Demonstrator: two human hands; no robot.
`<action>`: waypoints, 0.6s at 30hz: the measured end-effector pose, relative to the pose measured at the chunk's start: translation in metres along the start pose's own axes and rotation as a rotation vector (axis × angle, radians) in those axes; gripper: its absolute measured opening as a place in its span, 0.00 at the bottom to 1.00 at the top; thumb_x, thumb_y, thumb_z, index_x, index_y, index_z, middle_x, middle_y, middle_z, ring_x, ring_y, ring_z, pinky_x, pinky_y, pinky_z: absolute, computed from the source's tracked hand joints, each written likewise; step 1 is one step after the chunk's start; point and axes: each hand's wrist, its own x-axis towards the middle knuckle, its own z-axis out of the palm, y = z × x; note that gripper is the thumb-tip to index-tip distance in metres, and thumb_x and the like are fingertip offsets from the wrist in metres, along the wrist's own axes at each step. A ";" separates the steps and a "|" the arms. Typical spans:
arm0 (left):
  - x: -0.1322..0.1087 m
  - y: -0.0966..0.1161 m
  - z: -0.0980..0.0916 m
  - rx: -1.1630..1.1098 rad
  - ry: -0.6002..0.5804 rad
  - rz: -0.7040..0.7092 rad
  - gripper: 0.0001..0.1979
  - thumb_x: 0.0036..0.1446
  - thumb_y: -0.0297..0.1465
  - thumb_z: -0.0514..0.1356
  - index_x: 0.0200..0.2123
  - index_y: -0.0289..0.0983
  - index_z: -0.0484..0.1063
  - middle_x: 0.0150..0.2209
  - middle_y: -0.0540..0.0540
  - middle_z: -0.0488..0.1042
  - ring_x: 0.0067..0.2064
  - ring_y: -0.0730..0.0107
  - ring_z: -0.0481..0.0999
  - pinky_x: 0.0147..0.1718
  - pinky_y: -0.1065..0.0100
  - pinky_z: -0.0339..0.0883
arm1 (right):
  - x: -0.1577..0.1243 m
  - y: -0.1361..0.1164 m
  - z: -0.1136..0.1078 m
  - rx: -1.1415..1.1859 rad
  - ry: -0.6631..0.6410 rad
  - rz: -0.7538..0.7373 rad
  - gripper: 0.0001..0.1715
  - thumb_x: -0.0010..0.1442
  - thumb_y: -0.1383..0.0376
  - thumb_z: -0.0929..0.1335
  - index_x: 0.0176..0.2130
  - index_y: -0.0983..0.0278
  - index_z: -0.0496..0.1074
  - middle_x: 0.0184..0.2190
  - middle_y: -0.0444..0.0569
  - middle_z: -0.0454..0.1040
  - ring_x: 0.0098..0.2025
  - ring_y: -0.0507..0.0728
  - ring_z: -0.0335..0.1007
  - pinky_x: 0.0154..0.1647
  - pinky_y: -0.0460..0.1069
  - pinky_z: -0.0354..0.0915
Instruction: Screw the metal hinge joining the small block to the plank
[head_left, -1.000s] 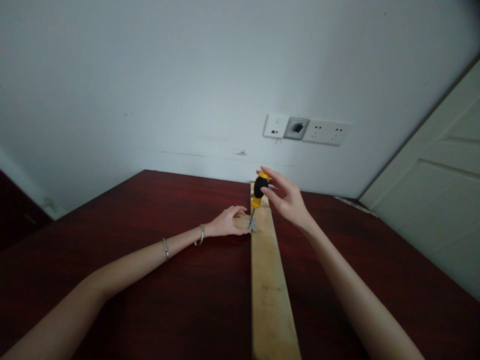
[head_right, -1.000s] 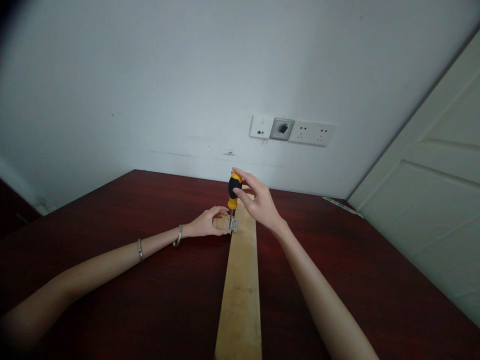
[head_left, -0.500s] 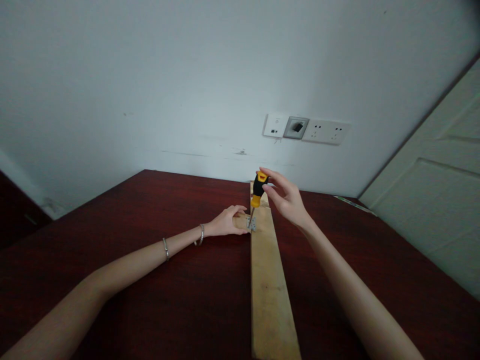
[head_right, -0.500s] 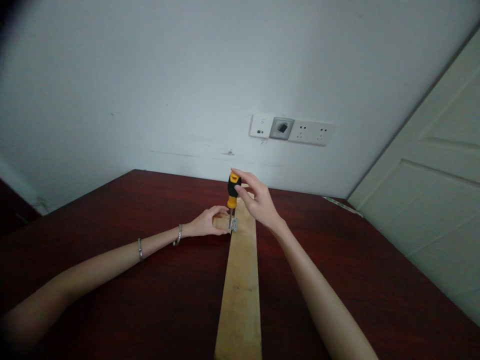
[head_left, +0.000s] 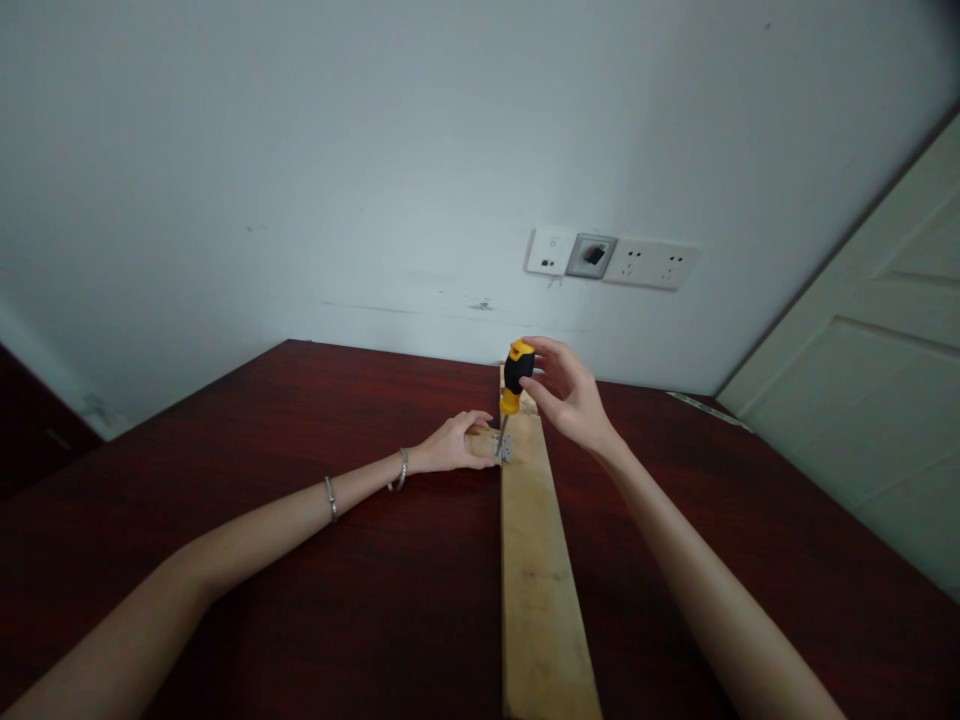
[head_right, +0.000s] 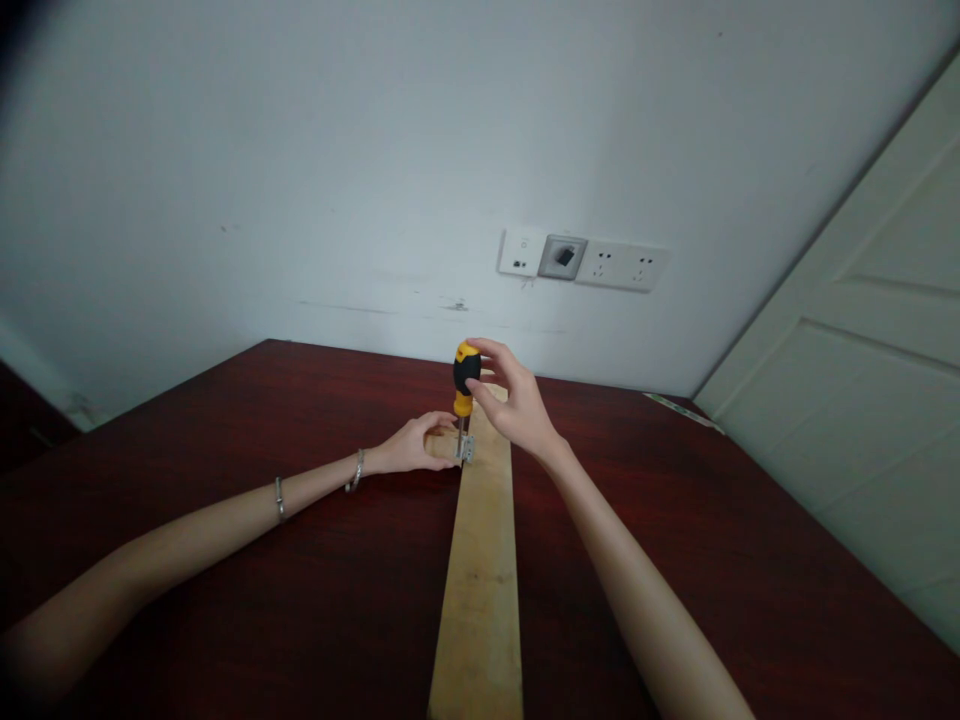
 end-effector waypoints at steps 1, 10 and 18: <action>0.000 0.000 0.000 0.003 0.001 -0.002 0.35 0.42 0.40 0.71 0.53 0.36 0.64 0.48 0.39 0.73 0.48 0.58 0.74 0.50 0.57 0.66 | 0.000 0.001 0.001 -0.005 0.015 0.004 0.23 0.59 0.64 0.68 0.54 0.54 0.64 0.53 0.50 0.67 0.52 0.58 0.68 0.50 0.56 0.70; -0.001 -0.003 0.001 -0.057 -0.012 -0.025 0.34 0.42 0.37 0.71 0.53 0.37 0.64 0.49 0.40 0.73 0.49 0.58 0.74 0.51 0.57 0.65 | 0.002 0.006 0.002 -0.045 0.109 0.046 0.24 0.53 0.59 0.72 0.49 0.54 0.64 0.48 0.49 0.65 0.48 0.57 0.67 0.39 0.52 0.73; -0.001 -0.005 0.002 -0.035 -0.005 0.000 0.35 0.42 0.39 0.71 0.53 0.35 0.64 0.49 0.39 0.73 0.49 0.59 0.74 0.51 0.57 0.66 | 0.001 0.009 0.001 -0.078 0.142 0.033 0.26 0.51 0.58 0.74 0.48 0.54 0.65 0.47 0.48 0.65 0.48 0.58 0.65 0.37 0.50 0.71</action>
